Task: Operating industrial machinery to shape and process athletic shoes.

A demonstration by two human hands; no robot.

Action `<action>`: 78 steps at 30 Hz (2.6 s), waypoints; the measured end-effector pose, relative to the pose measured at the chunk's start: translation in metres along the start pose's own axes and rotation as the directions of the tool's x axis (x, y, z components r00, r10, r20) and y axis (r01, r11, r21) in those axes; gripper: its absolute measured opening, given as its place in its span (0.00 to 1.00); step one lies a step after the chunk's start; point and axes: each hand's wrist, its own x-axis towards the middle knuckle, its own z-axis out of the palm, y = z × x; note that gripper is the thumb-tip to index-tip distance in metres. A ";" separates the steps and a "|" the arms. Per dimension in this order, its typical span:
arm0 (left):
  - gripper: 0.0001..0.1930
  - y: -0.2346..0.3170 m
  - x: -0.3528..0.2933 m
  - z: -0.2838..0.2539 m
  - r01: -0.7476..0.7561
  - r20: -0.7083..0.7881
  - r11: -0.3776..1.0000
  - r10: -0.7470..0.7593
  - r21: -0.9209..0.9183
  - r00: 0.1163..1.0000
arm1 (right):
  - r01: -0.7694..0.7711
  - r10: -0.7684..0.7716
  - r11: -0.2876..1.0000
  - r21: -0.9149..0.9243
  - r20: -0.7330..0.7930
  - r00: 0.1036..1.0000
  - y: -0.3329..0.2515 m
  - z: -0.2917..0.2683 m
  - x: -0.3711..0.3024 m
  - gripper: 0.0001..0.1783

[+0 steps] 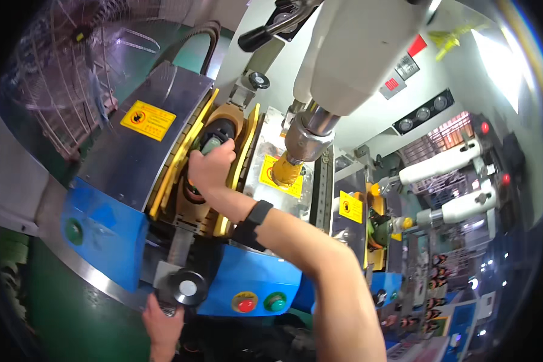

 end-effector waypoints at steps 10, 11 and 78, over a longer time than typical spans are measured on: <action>0.44 0.003 -0.004 -0.008 0.028 0.091 0.995 -0.019 -0.098 0.996 | 0.004 -0.022 0.998 0.066 0.280 0.960 -0.017 -0.052 -0.027 0.49; 0.44 -0.003 -0.010 -0.011 0.019 0.076 0.995 -0.012 -0.095 0.997 | 0.056 -0.063 0.998 0.029 0.344 0.937 -0.017 -0.072 -0.048 0.49; 0.24 -0.199 -0.622 -0.049 0.460 -0.542 0.778 -0.629 -0.429 0.557 | -0.204 -0.069 0.979 -0.021 0.904 -0.423 0.089 -0.103 -0.747 0.29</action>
